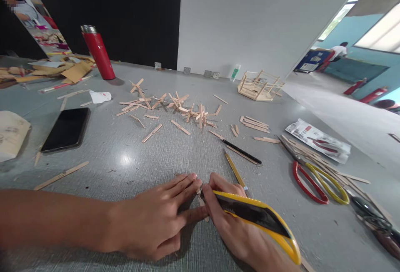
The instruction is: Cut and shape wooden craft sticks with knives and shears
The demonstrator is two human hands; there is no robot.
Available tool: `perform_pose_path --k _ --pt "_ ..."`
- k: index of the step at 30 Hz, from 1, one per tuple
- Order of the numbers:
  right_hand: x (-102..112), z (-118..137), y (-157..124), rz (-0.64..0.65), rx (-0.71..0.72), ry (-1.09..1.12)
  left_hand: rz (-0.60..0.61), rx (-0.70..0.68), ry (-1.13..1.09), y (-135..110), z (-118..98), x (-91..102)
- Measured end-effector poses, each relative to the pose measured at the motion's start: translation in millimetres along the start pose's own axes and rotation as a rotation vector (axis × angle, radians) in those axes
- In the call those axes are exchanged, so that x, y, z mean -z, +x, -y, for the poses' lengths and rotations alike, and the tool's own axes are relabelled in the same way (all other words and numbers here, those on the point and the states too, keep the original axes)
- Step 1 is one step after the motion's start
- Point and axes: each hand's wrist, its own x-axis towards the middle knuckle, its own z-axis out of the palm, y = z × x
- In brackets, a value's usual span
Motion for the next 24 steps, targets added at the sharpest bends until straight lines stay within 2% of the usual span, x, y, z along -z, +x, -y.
perform_pose_path --k 4,14,18,22,24 --pt "0.8 9.6 1.5 0.039 -0.072 0.091 -0.019 -0.016 0.021 -1.0 0.1 -1.5" --pt "0.7 0.8 4.2 0.068 -0.053 0.037 -0.012 -0.030 0.014 0.2 3.1 2.6" --pt "0.1 -7.5 1.0 0.056 0.021 -0.073 -0.014 -0.016 0.000 -0.6 3.7 2.1" --pt "0.1 -29.2 -13.1 0.016 0.253 -0.285 -0.021 -0.017 0.002 -0.8 3.1 3.6" --pt "-0.8 -36.1 -16.9 0.006 0.311 -0.300 -0.026 -0.017 0.010 -0.6 2.8 4.4"
